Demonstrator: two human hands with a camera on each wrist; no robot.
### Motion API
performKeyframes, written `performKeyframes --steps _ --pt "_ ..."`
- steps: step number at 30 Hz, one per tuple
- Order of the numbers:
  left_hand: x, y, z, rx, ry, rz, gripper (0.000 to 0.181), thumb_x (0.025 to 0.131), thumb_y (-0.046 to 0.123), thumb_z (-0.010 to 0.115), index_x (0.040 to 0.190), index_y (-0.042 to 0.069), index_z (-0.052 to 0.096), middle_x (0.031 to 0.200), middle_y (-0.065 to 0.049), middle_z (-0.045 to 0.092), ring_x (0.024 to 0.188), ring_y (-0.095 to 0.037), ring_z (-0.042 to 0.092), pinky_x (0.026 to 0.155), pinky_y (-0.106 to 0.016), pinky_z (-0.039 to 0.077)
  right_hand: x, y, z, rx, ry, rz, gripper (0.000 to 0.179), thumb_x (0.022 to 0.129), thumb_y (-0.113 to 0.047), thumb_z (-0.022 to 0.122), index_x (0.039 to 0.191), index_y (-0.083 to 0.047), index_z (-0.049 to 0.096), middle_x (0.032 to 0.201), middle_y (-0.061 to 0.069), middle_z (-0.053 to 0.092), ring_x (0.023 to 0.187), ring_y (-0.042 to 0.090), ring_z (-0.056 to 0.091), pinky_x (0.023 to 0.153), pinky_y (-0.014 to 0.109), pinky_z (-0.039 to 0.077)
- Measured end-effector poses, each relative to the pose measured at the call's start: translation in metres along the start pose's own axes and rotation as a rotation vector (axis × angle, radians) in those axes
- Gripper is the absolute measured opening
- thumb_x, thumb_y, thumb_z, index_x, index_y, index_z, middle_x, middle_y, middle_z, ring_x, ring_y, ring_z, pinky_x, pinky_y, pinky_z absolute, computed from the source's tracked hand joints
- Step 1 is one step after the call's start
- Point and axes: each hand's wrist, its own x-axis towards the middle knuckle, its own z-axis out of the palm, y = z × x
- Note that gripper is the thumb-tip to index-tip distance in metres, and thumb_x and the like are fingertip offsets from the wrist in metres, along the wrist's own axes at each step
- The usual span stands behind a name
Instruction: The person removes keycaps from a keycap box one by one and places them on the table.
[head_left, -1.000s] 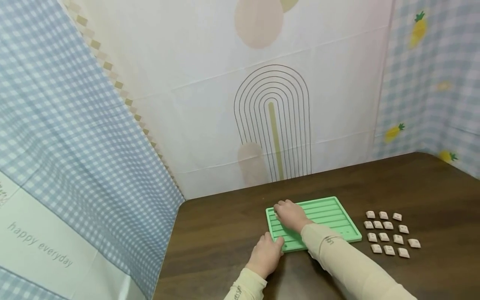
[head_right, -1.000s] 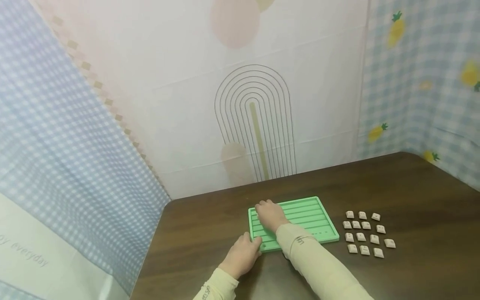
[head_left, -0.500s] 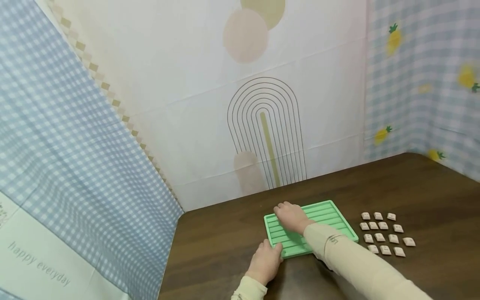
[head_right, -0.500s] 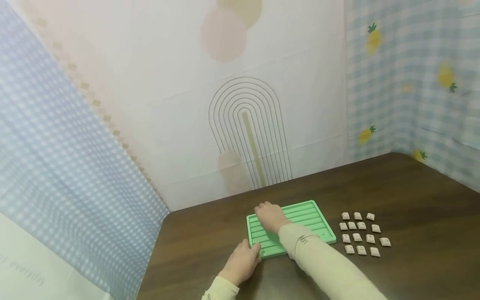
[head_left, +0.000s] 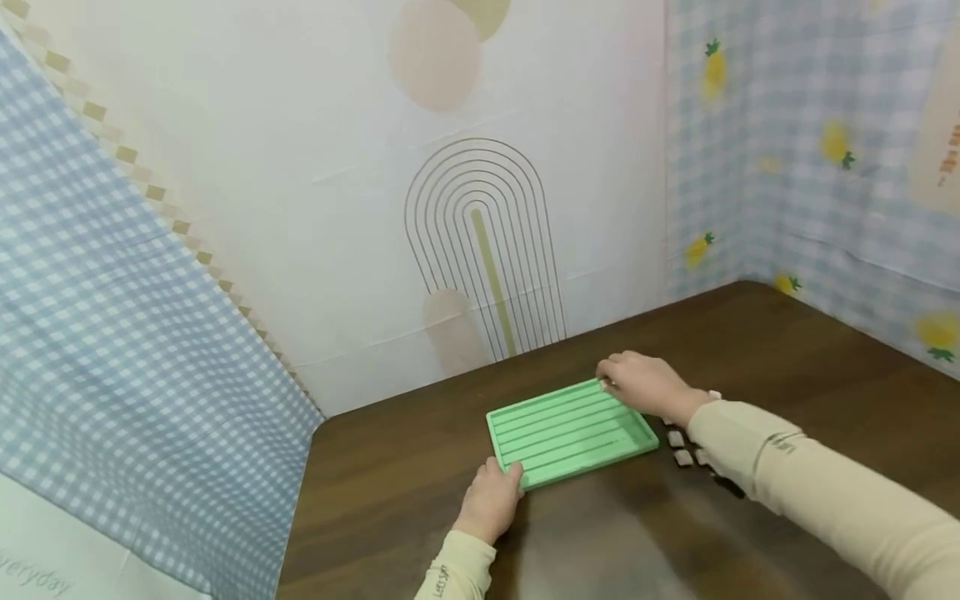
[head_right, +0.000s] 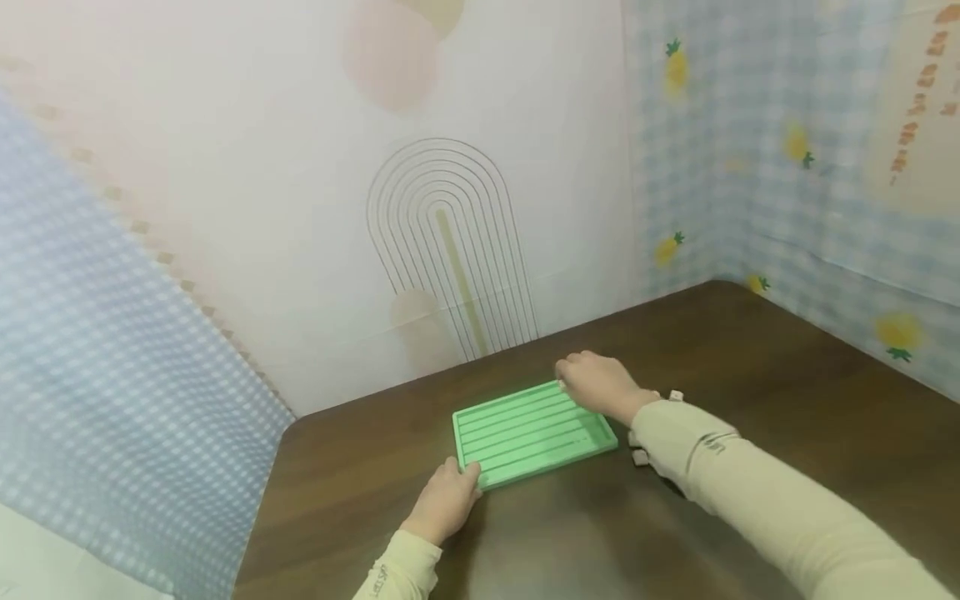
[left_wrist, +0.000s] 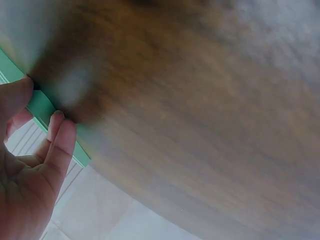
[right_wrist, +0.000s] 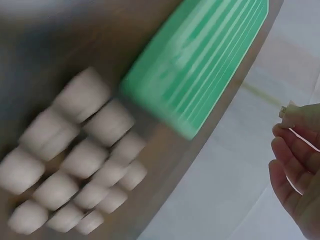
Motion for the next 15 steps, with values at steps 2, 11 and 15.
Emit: performKeyframes --steps 2,11,15 --pt "0.001 -0.001 -0.003 -0.007 0.035 -0.008 0.020 0.084 0.019 0.066 0.090 0.011 0.049 0.082 -0.014 0.049 0.070 -0.026 0.052 0.050 -0.032 0.045 -0.013 0.014 -0.010 0.002 -0.017 0.039 0.009 0.089 -0.016 0.060 0.095 -0.011 0.064 0.087 0.003 0.062 0.075 0.017 0.058 0.057 0.030 0.047" --pt "0.002 0.000 -0.004 0.001 0.033 0.012 0.019 0.085 0.018 0.066 0.091 0.009 0.050 0.082 -0.015 0.049 0.069 -0.027 0.053 0.049 -0.033 0.045 -0.093 0.060 -0.023 -0.003 -0.075 0.159 0.012 0.086 -0.017 0.063 0.094 -0.009 0.065 0.085 0.002 0.060 0.069 0.013 0.055 0.054 0.029 0.044" --pt "0.001 0.003 -0.001 -0.019 0.001 0.019 0.019 0.085 0.017 0.065 0.093 0.009 0.049 0.083 -0.016 0.049 0.071 -0.028 0.053 0.051 -0.035 0.045 -0.130 0.070 -0.014 -0.009 -0.099 0.177 0.009 0.084 -0.015 0.065 0.091 -0.011 0.065 0.082 -0.001 0.059 0.067 0.010 0.054 0.052 0.028 0.042"
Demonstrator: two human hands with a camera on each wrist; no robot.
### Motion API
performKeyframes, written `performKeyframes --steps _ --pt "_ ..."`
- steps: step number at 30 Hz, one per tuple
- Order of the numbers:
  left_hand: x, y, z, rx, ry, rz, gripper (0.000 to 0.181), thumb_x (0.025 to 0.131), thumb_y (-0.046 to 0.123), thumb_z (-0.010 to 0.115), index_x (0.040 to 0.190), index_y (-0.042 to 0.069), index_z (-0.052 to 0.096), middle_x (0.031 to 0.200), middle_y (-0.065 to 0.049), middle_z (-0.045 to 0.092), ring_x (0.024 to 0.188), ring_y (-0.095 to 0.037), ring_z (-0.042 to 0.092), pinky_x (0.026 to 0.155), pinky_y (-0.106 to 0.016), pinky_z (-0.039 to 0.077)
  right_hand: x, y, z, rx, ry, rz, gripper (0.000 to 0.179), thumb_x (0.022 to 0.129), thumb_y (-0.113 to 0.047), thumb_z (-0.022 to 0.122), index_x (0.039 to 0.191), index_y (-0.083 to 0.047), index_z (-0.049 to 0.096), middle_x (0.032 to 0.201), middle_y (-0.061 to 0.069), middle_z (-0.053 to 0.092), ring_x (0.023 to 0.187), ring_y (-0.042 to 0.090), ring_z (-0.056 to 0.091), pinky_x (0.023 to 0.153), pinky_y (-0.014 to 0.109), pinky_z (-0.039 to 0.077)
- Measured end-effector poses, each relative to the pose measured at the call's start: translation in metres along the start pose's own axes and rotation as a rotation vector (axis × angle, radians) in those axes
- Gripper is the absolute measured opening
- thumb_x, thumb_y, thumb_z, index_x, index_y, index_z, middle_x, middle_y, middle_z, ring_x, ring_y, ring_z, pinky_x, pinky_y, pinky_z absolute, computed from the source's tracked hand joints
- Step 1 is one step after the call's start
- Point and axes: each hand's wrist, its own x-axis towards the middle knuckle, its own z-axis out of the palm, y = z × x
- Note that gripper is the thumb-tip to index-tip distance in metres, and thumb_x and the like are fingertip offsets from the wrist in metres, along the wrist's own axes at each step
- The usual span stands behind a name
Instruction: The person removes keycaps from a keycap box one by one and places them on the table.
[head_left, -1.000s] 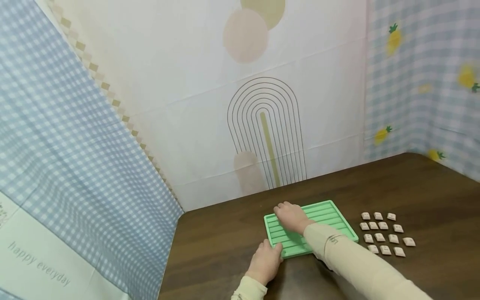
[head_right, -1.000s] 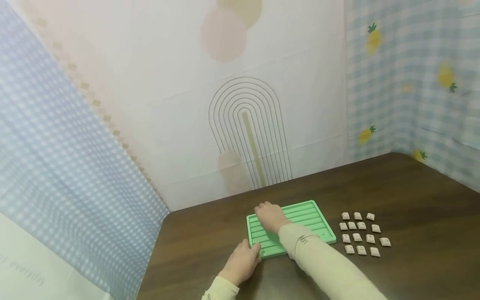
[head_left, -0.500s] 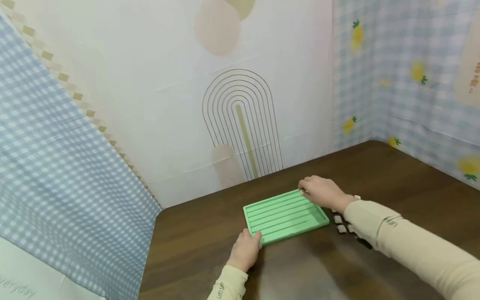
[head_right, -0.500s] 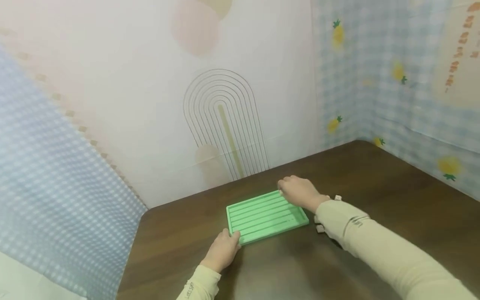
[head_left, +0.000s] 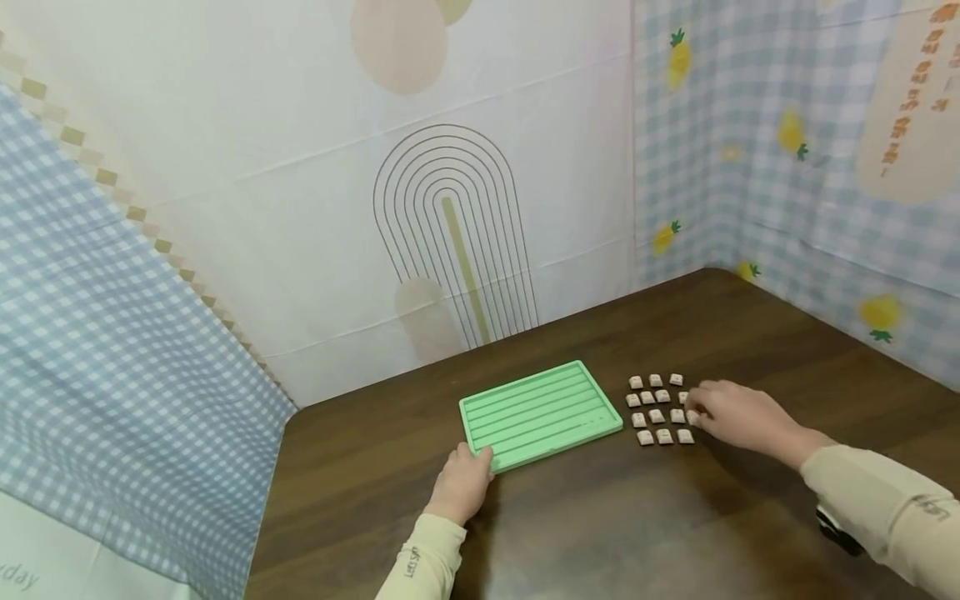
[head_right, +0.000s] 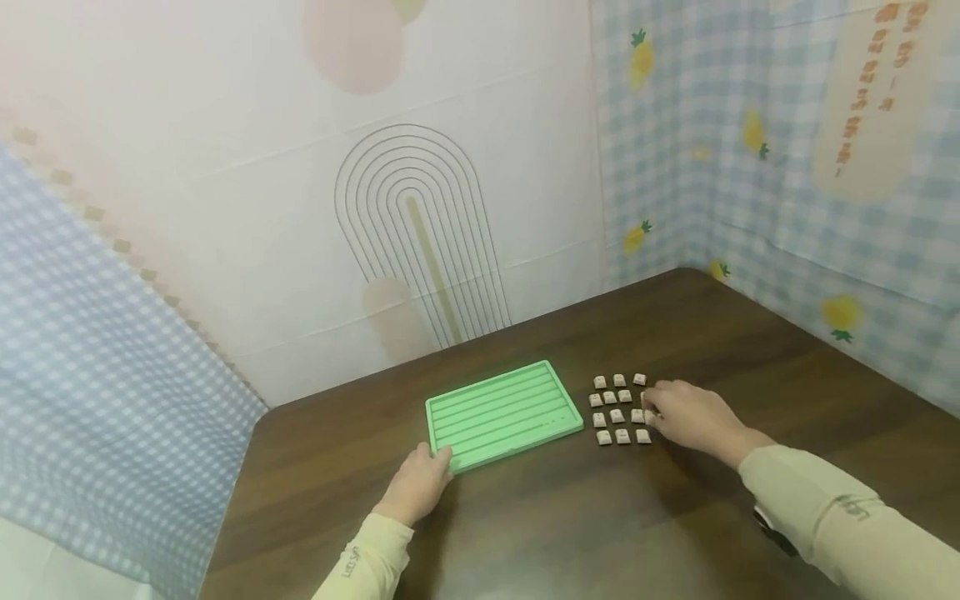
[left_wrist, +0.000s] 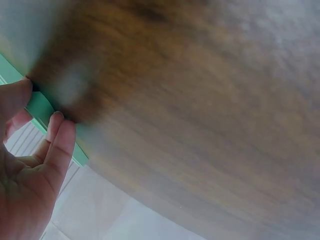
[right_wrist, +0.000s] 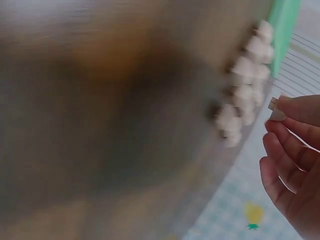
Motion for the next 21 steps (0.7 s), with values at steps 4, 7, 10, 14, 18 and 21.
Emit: performKeyframes --steps 4,7,10,14,18,21 --pt "-0.003 -0.004 0.000 -0.015 -0.007 -0.005 0.019 0.086 0.016 0.064 0.091 0.009 0.048 0.083 -0.016 0.048 0.071 -0.028 0.053 0.051 -0.035 0.044 -0.014 0.004 0.018 -0.023 0.015 -0.007 0.008 0.082 -0.015 0.067 0.090 -0.012 0.065 0.080 -0.003 0.059 0.066 0.010 0.055 0.051 0.027 0.043" --pt "-0.004 -0.007 0.002 -0.007 0.001 -0.003 0.020 0.086 0.017 0.064 0.090 0.009 0.047 0.082 -0.015 0.047 0.070 -0.027 0.052 0.050 -0.034 0.044 -0.018 0.004 0.027 -0.028 0.038 0.003 0.008 0.081 -0.015 0.068 0.088 -0.013 0.065 0.078 -0.004 0.058 0.066 0.011 0.055 0.050 0.026 0.043" --pt "-0.004 -0.007 0.005 0.001 0.007 -0.003 0.021 0.086 0.017 0.064 0.090 0.008 0.045 0.082 -0.015 0.046 0.069 -0.026 0.051 0.050 -0.033 0.044 -0.018 0.004 0.032 -0.025 0.060 0.021 0.009 0.081 -0.015 0.068 0.088 -0.011 0.064 0.078 -0.002 0.058 0.064 0.011 0.056 0.050 0.028 0.044" --pt "-0.002 -0.005 0.006 -0.013 0.015 -0.015 0.022 0.086 0.016 0.064 0.090 0.007 0.045 0.082 -0.015 0.046 0.069 -0.026 0.050 0.050 -0.034 0.044 -0.017 0.005 0.034 -0.015 0.063 0.042 0.009 0.081 -0.013 0.067 0.088 -0.009 0.064 0.078 0.000 0.058 0.061 0.010 0.054 0.050 0.029 0.044" --pt "-0.002 -0.001 0.007 -0.032 0.021 -0.035 0.022 0.086 0.015 0.064 0.089 0.006 0.044 0.082 -0.016 0.046 0.070 -0.027 0.050 0.049 -0.035 0.044 -0.018 0.005 0.034 -0.007 0.059 0.055 0.008 0.081 -0.012 0.066 0.088 -0.008 0.063 0.079 0.000 0.059 0.061 0.011 0.054 0.051 0.030 0.045" --pt "-0.001 0.001 0.008 -0.031 0.041 -0.038 0.024 0.085 0.013 0.064 0.091 0.004 0.043 0.083 -0.016 0.045 0.069 -0.026 0.049 0.049 -0.034 0.044 -0.019 0.005 0.033 0.004 0.057 0.072 0.010 0.082 -0.012 0.066 0.090 -0.007 0.063 0.081 0.002 0.060 0.063 0.012 0.056 0.053 0.032 0.047"
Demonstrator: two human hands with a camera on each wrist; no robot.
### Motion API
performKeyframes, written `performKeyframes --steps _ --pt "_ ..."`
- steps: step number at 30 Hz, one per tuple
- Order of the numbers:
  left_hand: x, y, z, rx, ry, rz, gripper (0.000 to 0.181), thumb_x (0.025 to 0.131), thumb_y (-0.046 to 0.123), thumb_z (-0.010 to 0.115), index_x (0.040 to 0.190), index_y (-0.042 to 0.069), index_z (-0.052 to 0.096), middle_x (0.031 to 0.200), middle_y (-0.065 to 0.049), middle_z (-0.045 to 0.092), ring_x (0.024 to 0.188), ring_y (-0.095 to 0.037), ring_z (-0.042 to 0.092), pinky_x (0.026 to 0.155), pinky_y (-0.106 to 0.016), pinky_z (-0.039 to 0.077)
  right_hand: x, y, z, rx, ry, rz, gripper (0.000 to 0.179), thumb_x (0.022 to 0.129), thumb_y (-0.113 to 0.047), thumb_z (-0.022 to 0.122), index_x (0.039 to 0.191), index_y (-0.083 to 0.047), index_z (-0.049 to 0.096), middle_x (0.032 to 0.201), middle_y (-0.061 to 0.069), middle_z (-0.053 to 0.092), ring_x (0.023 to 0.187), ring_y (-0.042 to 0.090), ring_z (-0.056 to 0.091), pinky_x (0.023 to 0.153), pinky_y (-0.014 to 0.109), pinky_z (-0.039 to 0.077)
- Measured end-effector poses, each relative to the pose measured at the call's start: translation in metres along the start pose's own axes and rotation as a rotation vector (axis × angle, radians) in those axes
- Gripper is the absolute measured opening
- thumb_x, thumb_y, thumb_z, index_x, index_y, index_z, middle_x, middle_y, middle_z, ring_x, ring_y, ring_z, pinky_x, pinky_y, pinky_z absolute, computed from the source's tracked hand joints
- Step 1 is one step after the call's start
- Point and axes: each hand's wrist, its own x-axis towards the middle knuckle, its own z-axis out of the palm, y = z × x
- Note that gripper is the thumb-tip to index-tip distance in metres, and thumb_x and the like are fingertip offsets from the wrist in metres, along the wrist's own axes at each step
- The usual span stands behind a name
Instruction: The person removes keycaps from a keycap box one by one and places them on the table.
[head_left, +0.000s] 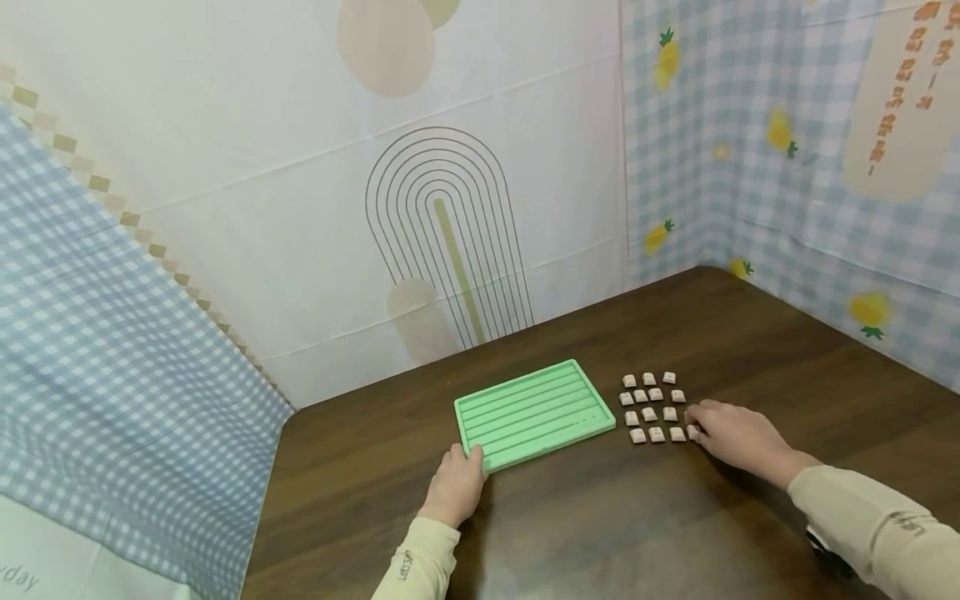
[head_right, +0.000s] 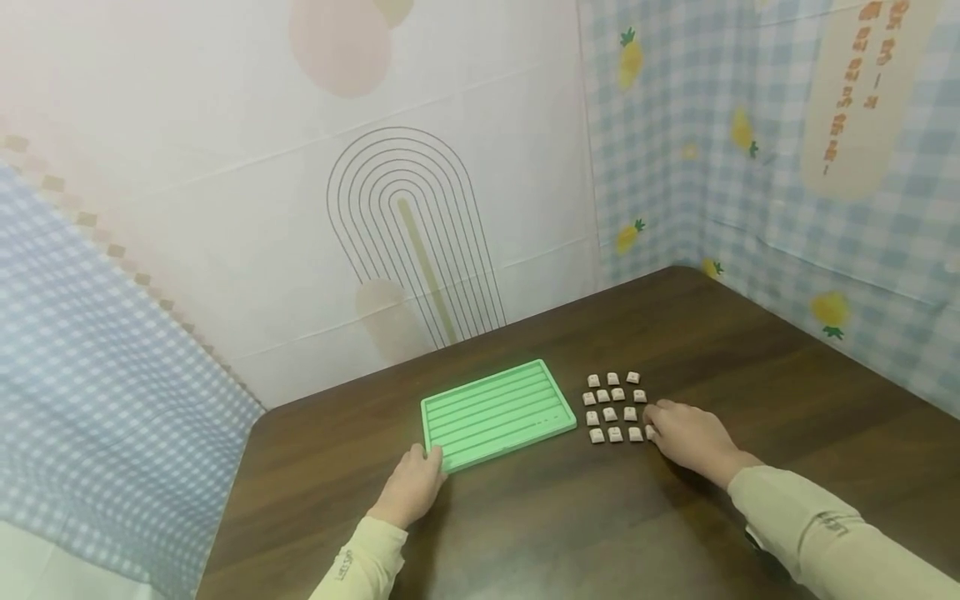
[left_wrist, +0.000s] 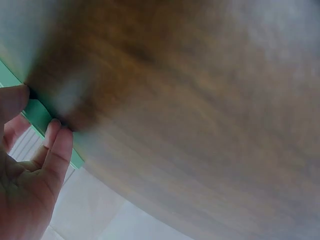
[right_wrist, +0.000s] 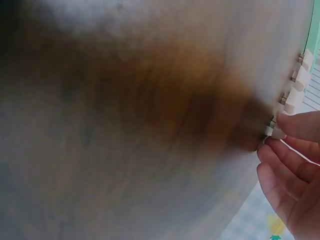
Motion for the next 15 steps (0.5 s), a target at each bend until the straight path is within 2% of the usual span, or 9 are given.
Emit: performKeyframes --steps 4,8,11,13,15 --pt "-0.005 -0.003 0.000 -0.006 0.032 -0.012 0.025 0.085 0.012 0.065 0.091 0.004 0.042 0.081 -0.013 0.044 0.067 -0.024 0.048 0.050 -0.031 0.044 0.007 -0.005 -0.003 0.031 -0.016 0.010 0.017 0.082 -0.014 0.066 0.096 -0.005 0.063 0.088 0.007 0.062 0.070 0.019 0.060 0.057 0.037 0.049" --pt "-0.008 -0.003 -0.001 -0.075 0.058 -0.054 0.024 0.087 0.014 0.063 0.093 0.003 0.043 0.085 -0.014 0.045 0.068 -0.024 0.048 0.055 -0.031 0.044 0.019 -0.020 -0.010 0.047 0.017 -0.017 0.025 0.083 -0.017 0.065 0.104 -0.002 0.063 0.099 0.014 0.064 0.085 0.030 0.062 0.066 0.044 0.050" --pt "0.002 0.005 -0.006 -0.096 0.080 -0.103 0.029 0.091 0.020 0.059 0.108 0.000 0.047 0.104 -0.020 0.047 0.082 -0.029 0.053 0.061 -0.034 0.049 0.029 -0.040 -0.010 0.063 0.073 -0.057 0.033 0.085 -0.019 0.064 0.111 0.000 0.061 0.109 0.019 0.062 0.100 0.037 0.058 0.076 0.049 0.049" --pt "0.012 0.013 -0.010 -0.079 0.093 -0.132 0.040 0.092 0.024 0.056 0.121 -0.002 0.046 0.121 -0.024 0.045 0.099 -0.035 0.053 0.073 -0.038 0.051 0.037 -0.053 -0.007 0.064 0.111 -0.097 0.038 0.085 -0.021 0.064 0.116 0.000 0.059 0.116 0.021 0.060 0.108 0.039 0.055 0.083 0.051 0.047" --pt "0.023 0.023 -0.016 -0.048 0.085 -0.148 0.050 0.095 0.030 0.051 0.133 0.000 0.041 0.136 -0.024 0.038 0.117 -0.037 0.046 0.088 -0.042 0.047 0.044 -0.065 -0.003 0.057 0.135 -0.128 0.046 0.085 -0.024 0.064 0.123 -0.001 0.055 0.123 0.021 0.056 0.115 0.039 0.051 0.089 0.052 0.043"
